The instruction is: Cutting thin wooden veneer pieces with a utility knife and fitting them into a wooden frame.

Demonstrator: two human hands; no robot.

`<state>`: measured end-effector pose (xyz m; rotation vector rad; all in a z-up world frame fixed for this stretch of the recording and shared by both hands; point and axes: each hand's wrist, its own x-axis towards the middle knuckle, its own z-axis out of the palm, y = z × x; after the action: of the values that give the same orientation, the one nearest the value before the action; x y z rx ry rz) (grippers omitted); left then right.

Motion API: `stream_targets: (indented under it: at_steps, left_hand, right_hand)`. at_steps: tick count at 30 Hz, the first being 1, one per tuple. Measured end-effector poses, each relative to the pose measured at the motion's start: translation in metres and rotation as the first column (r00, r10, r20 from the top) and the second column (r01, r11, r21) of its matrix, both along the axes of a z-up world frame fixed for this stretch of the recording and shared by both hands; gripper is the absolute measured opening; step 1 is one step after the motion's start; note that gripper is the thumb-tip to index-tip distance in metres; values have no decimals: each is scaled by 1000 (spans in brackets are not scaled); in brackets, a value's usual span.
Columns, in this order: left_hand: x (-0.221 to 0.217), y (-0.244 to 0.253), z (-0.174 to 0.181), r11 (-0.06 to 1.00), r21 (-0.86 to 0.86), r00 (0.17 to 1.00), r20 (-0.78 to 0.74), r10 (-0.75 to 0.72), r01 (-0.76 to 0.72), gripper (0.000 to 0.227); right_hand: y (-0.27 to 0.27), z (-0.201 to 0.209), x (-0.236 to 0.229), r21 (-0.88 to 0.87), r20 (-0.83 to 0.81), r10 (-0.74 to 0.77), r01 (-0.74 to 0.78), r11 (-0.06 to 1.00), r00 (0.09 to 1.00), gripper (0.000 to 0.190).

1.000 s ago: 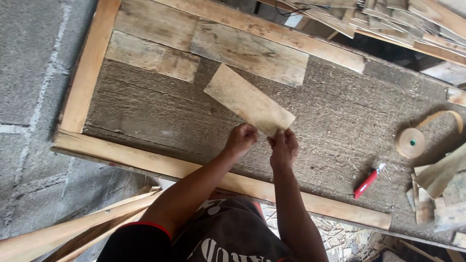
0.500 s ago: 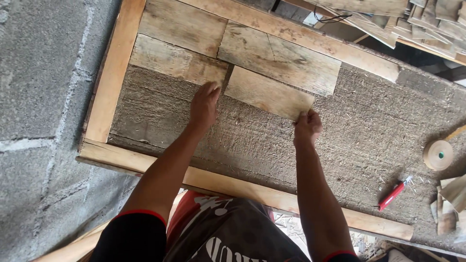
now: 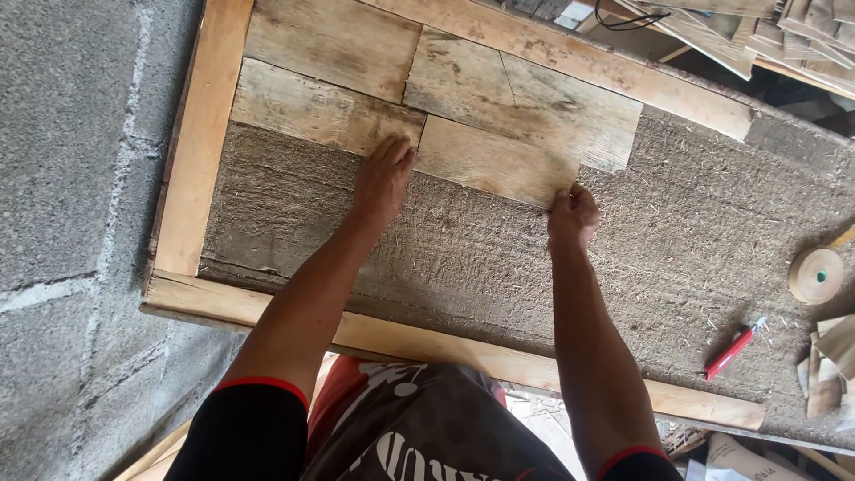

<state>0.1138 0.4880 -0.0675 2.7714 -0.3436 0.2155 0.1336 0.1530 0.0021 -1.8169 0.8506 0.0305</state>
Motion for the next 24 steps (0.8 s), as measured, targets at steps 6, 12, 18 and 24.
stream_targets:
  at_steps: [6, 12, 18, 24]
  left_hand:
    - [3, -1, 13, 1000, -1, 999, -46, -11, 10, 50]
    - [4, -2, 11, 1000, 17, 999, -47, -19, 20, 51]
    - [4, -2, 20, 1000, -24, 999, -38, -17, 16, 50]
    - [4, -2, 31, 1000, -19, 995, -96, -22, 20, 56]
  right_hand:
    - [-7, -12, 5, -3, -5, 8, -8, 1000, 1000, 18]
    - [1, 3, 12, -206, -49, 56, -65, 976, 997, 23]
    - [-16, -13, 6, -491, -78, 249, -255, 833, 965, 21]
    - [-25, -31, 8, -580, -144, 285, -314, 752, 948, 16]
